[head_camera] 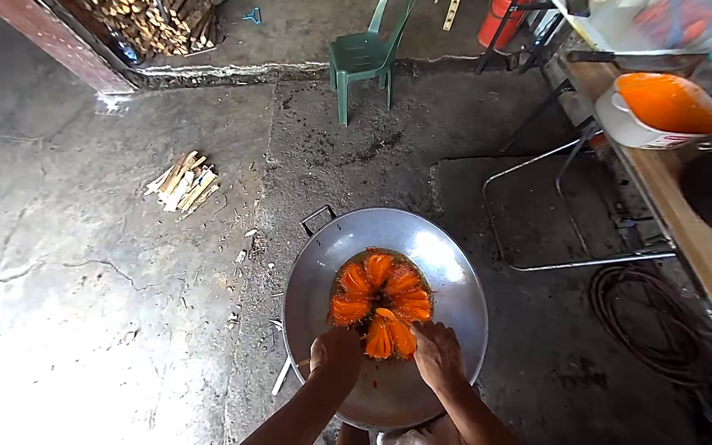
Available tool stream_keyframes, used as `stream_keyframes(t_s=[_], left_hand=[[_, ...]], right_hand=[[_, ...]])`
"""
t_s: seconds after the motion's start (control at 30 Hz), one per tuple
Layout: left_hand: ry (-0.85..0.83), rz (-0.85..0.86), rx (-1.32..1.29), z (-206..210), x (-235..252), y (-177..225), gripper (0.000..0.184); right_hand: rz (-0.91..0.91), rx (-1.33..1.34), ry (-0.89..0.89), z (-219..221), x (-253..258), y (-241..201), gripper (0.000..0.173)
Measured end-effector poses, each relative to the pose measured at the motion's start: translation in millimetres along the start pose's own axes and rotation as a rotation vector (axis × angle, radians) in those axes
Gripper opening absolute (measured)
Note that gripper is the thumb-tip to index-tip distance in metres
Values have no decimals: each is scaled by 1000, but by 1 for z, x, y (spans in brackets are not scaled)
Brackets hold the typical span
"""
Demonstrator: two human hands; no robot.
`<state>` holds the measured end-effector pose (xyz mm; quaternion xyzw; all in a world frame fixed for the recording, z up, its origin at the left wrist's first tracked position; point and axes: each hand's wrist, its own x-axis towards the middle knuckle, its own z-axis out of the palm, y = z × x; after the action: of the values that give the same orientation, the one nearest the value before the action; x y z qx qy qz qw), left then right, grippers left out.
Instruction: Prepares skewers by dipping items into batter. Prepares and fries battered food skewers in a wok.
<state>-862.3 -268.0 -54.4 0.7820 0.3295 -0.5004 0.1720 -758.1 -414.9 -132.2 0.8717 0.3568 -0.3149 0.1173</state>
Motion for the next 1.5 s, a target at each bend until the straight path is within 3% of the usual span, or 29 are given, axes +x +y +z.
stream_keyframes(t_s=[0.17,0.37,0.57,0.8,1.0,1.33,1.5], left_hand=[[-52,38,69,22,2,-3,28],[-55,56,102,34,11,-1,25],[-54,50,108,34,10,0,24],[-61,29,98,26,-4,8,25],[-58,97,146,35,-3,18,25],[-44,43,128,45,5,9,24],[-65,71,112,41,-3,6,24]], right_hand=[[-39,-48,181,25,-39,27,25],[-71,-160,-7,31,-53,27,31],[-69,-151,-76,33,-45,29,34],[-116,-180,14,22,-48,24,33],[-117,-187,-33,25,-41,19,33],[-115,-213,-67,23,-39,14,33],[-149,-184,80,24,-44,12,30]])
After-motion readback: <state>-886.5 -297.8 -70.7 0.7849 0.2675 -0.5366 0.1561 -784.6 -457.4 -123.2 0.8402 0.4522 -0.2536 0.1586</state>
